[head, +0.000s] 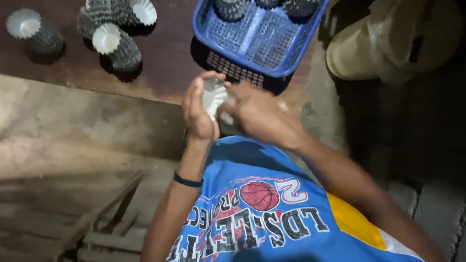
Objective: The person wipes small, dark, gear-shaped metal parts with a cloth, one at a time, and places them into a blue plastic basket. The person repeats this process for several parts throughout the clip.
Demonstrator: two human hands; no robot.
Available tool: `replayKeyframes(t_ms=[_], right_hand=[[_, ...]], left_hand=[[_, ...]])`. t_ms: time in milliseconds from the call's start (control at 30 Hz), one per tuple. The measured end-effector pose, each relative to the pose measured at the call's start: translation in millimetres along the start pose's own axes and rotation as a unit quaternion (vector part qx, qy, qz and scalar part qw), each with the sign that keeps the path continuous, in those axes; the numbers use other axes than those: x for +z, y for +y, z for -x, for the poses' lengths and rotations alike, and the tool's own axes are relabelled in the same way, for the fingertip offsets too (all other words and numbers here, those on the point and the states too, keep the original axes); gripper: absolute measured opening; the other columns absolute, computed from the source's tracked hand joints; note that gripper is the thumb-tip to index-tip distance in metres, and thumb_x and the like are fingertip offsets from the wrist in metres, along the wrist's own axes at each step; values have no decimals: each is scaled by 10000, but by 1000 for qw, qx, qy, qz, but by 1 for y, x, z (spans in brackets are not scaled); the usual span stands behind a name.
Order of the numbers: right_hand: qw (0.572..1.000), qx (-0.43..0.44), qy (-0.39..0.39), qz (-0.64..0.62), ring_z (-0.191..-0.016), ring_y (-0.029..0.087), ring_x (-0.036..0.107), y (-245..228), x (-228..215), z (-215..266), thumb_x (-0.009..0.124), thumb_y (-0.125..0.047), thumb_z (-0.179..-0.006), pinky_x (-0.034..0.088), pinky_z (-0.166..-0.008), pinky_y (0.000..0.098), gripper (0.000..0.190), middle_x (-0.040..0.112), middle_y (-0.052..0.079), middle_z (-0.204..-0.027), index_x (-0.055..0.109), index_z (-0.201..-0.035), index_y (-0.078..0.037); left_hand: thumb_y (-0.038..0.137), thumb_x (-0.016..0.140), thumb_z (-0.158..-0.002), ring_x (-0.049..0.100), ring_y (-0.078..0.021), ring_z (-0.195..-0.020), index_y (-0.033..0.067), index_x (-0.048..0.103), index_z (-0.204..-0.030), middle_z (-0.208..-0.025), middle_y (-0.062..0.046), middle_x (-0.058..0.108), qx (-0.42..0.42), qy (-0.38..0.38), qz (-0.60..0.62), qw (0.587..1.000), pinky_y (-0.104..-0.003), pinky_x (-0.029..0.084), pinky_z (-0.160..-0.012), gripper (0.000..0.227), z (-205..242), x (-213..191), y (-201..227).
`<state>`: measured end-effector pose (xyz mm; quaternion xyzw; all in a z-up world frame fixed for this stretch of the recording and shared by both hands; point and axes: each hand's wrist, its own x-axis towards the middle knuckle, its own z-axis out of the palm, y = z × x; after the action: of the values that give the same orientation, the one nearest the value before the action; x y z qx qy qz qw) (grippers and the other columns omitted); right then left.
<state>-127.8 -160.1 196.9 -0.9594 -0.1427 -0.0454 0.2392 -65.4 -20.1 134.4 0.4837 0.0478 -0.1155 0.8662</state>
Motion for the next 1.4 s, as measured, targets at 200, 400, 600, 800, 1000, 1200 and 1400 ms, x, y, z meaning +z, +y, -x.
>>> replayKeyframes(t_ms=[200, 400, 600, 800, 1000, 1200, 1400], right_hand=[[986, -76, 150, -22, -965, 363, 667, -8, 7, 3, 615, -242, -1118, 581, -818, 447, 241, 610, 108, -1008, 758, -1292, -158], [974, -52, 217, 37, -939, 290, 688, -19, 15, 15, 596, -208, -1146, 608, -732, 335, 240, 613, 67, -1063, 716, -1349, -162], [991, 1, 133, 15, -993, 354, 698, -27, -3, 37, 712, -156, -1024, 610, -800, 439, 351, 647, 165, -1166, 729, -1374, -134], [989, 18, 137, -43, -1008, 371, 663, -28, 2, 26, 781, -261, -836, 618, -784, 454, 619, 555, 145, -1148, 655, -1430, -141], [995, 9, 96, 35, -940, 359, 669, -77, 2, -2, 673, -158, -967, 578, -743, 423, 271, 617, 144, -1019, 748, -1222, -102], [969, -13, 247, 18, -929, 372, 655, -106, 65, -57, 736, -324, -1068, 578, -834, 437, 327, 594, 162, -1108, 709, -1333, -134], [978, 104, 152, 93, -932, 400, 636, -141, 60, -48, 663, -101, -1055, 558, -768, 429, 258, 561, 178, -1046, 668, -1310, -67]], left_hand=[[486, 502, -1127, 840, -347, -1030, 6, 745, -1281, -1185, -254, 825, -4, -30, 39, 999, -466, 721, -891, 559, -7, 16, 15], [345, 499, -1112, 854, -364, -1018, -39, 789, -1222, -1124, -275, 827, 90, -62, -149, 983, -484, 718, -893, 493, 17, 48, 49], [365, 492, -1084, 846, -303, -888, -79, 795, -1188, -995, -269, 831, 133, -64, -149, 978, -415, 724, -701, 548, 16, 40, 67], [296, 492, -1116, 793, -426, -1079, -170, 697, -1249, -1229, -366, 733, 156, -58, -33, 986, -495, 733, -826, 526, 19, 28, 81], [413, 444, -1118, 799, -319, -1125, -61, 683, -1362, -1299, -255, 780, 88, -31, -12, 996, -455, 730, -866, 583, 9, -16, 86], [300, 459, -1103, 842, -277, -988, -31, 815, -1185, -1064, -215, 848, 174, -70, -136, 973, -395, 712, -862, 493, 14, -31, 138], [411, 518, -1102, 813, -272, -1101, -41, 751, -1325, -1239, -219, 818, 57, -69, 12, 996, -432, 716, -892, 555, -22, -95, 152]])
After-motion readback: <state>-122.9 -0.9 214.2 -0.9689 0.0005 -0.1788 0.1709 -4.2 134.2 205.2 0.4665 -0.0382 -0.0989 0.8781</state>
